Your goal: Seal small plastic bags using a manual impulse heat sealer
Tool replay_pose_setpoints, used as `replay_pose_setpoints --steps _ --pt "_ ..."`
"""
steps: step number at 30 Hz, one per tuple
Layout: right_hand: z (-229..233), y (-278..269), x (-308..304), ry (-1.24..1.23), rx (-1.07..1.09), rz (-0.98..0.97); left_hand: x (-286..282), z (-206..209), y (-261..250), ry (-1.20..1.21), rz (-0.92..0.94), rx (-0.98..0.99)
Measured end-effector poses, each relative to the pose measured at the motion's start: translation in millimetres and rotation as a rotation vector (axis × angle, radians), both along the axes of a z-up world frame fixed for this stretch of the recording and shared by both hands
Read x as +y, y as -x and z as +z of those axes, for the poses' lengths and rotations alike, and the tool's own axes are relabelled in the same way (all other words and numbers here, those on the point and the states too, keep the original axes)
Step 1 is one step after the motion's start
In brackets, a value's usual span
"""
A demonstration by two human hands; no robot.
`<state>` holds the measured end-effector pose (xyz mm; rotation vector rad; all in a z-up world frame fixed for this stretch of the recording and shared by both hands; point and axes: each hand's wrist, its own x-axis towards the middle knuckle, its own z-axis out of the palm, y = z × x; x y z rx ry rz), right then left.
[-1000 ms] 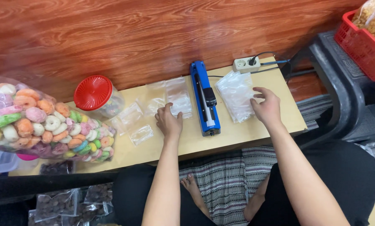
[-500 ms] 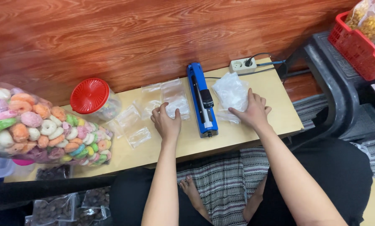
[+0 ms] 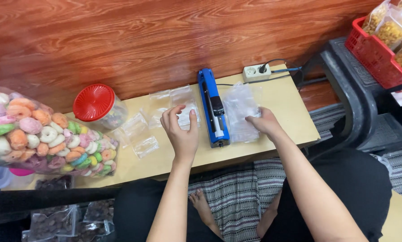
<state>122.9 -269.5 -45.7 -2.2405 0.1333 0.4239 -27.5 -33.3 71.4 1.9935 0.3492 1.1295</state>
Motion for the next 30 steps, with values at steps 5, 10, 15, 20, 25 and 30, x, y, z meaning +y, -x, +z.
replay_pose_setpoints --steps 5,10,15,20,25,30 --pt "58 20 -13 0.020 -0.180 0.108 -6 9 5 -0.115 -0.067 -0.150" --pt "104 45 -15 0.487 -0.431 0.238 -27 3 8 -0.222 -0.237 -0.270" --pt "26 22 -18 0.716 -0.335 0.311 -58 -6 15 -0.270 -0.509 -0.227" --pt "61 42 -4 0.708 -0.443 0.306 -86 -6 23 -0.171 -0.701 -0.049" --pt "31 31 -13 0.716 -0.438 0.322 -100 -31 19 0.078 -0.823 0.175" --pt "32 22 -51 -0.027 -0.128 0.100 -104 -77 6 0.485 -0.631 0.350"
